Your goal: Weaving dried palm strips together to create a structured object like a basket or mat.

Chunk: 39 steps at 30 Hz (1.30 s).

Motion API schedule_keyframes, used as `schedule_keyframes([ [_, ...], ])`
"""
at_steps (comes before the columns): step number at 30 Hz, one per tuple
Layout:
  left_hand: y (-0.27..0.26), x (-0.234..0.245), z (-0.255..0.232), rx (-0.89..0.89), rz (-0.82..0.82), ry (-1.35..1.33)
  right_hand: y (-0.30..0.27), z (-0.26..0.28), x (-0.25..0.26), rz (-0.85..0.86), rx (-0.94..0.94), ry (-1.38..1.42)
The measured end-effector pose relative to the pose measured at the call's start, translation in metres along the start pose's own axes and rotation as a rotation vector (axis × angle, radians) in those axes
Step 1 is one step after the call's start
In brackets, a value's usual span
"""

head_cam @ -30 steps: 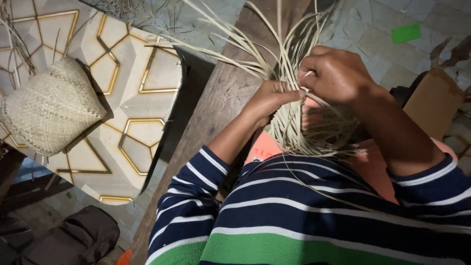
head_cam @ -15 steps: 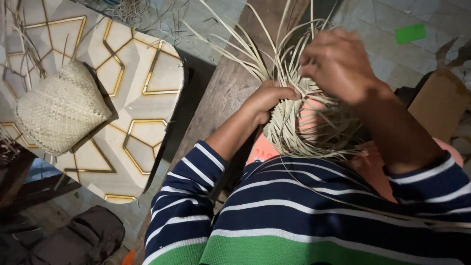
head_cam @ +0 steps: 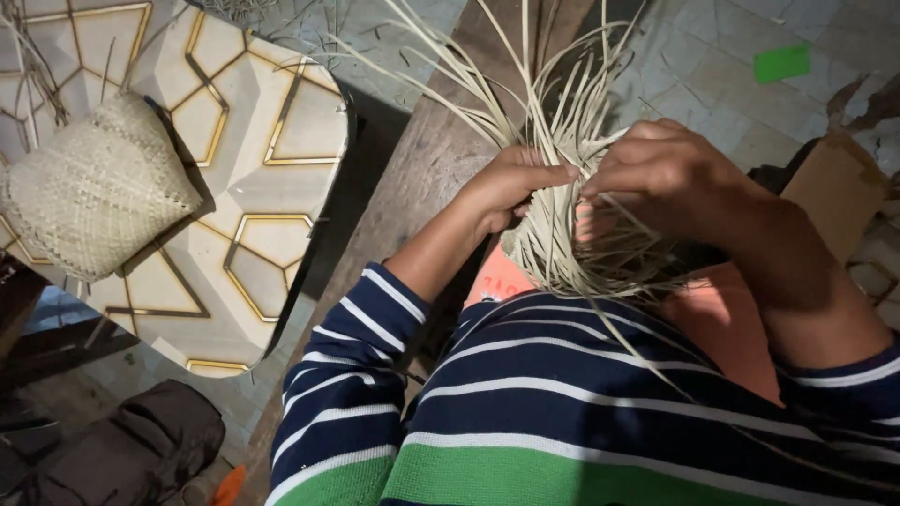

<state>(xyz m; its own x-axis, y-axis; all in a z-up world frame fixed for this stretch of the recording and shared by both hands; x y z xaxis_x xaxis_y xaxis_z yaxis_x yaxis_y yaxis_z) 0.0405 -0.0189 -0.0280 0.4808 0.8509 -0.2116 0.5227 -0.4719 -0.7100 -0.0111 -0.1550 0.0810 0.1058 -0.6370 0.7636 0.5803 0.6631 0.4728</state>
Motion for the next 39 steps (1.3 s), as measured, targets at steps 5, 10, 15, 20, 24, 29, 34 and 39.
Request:
schedule_keyframes([
  [5,-0.016,-0.006,-0.007,-0.211,0.063,0.054,0.009,-0.013,0.0,0.071,-0.048,0.055],
  [10,-0.017,-0.005,-0.003,-0.27,-0.073,0.144,0.031,-0.014,0.0,0.154,0.016,0.05],
  [15,-0.023,-0.004,-0.009,-0.513,0.023,0.159,0.044,-0.027,-0.001,0.306,-0.167,0.025],
  [20,-0.027,-0.006,-0.009,-0.518,0.126,0.128,0.06,-0.03,-0.008,0.306,-0.201,-0.059],
  [24,-0.024,-0.001,-0.005,-0.48,0.083,-0.053,0.068,-0.029,-0.012,0.229,-0.194,-0.099],
  [29,-0.021,0.005,-0.002,-0.449,0.027,-0.106,0.046,-0.039,-0.019,0.531,-0.66,0.102],
  [34,-0.022,0.005,0.004,-0.458,-0.031,-0.174,0.029,-0.051,-0.029,0.723,-0.618,-0.059],
  [39,-0.035,0.006,0.003,-0.584,-0.117,-0.039,0.029,-0.06,-0.039,0.564,-0.521,0.071],
])
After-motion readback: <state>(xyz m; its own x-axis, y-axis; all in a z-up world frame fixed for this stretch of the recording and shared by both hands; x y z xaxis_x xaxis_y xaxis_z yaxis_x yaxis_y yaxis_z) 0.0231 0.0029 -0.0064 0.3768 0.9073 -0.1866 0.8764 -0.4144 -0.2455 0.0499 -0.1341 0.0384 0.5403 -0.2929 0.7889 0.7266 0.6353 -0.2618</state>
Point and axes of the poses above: each hand's wrist, its own y-axis towards the middle knuckle, its own x-axis out of the back of the hand, z = x × y, the point moved 5 cm from there along y, towards the middle knuckle, and after that the axes turned 6 degrees about x, right-handed, at the moved point
